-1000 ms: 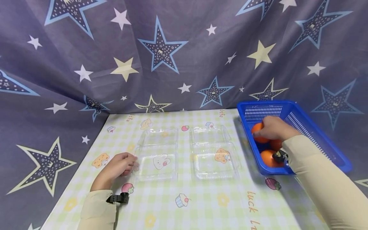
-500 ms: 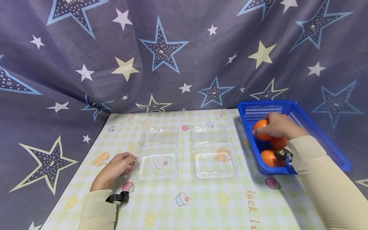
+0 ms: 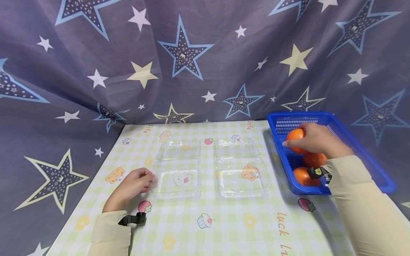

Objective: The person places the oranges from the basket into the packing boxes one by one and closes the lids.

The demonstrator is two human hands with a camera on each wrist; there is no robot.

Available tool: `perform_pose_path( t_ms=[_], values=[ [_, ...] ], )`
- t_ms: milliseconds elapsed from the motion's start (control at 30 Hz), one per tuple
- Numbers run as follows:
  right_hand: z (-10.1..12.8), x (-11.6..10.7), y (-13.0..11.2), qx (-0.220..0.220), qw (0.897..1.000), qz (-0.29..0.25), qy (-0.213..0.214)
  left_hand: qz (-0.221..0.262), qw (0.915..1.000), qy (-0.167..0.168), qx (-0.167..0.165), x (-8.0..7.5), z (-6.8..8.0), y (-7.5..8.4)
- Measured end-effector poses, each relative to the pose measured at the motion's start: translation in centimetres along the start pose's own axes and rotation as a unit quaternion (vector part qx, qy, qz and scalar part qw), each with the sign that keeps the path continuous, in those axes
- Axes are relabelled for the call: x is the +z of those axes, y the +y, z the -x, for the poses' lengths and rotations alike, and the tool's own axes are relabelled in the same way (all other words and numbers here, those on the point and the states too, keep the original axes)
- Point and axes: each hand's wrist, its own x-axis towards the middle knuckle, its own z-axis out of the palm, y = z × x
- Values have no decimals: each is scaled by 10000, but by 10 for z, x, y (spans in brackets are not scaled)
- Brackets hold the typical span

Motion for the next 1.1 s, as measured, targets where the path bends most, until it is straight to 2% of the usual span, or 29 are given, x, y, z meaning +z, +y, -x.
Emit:
perform_pose_path(
  t_ms=[200,300,433,600,833,1100],
  values=[
    [8,-4,-3,58,9995,-290,88,-894,9944,342,456,1,-1,1],
    [12,-6,-6,89,9988,-432,191,-1244,9895,488,552,2,-1,2],
    [15,-7,-12,-63,9987,-351,357,-1496,9861,520,499,2,3,4],
    [20,-8,-21,-30,9987,-166,475,-1675,9831,574,468,2,6,6],
    [28,-7,-37,1,9957,-527,757,-1753,9801,615,703,3,6,6],
    [35,-2,-51,-231,9917,-808,977,-1622,9831,610,588,4,5,3]
  ],
)
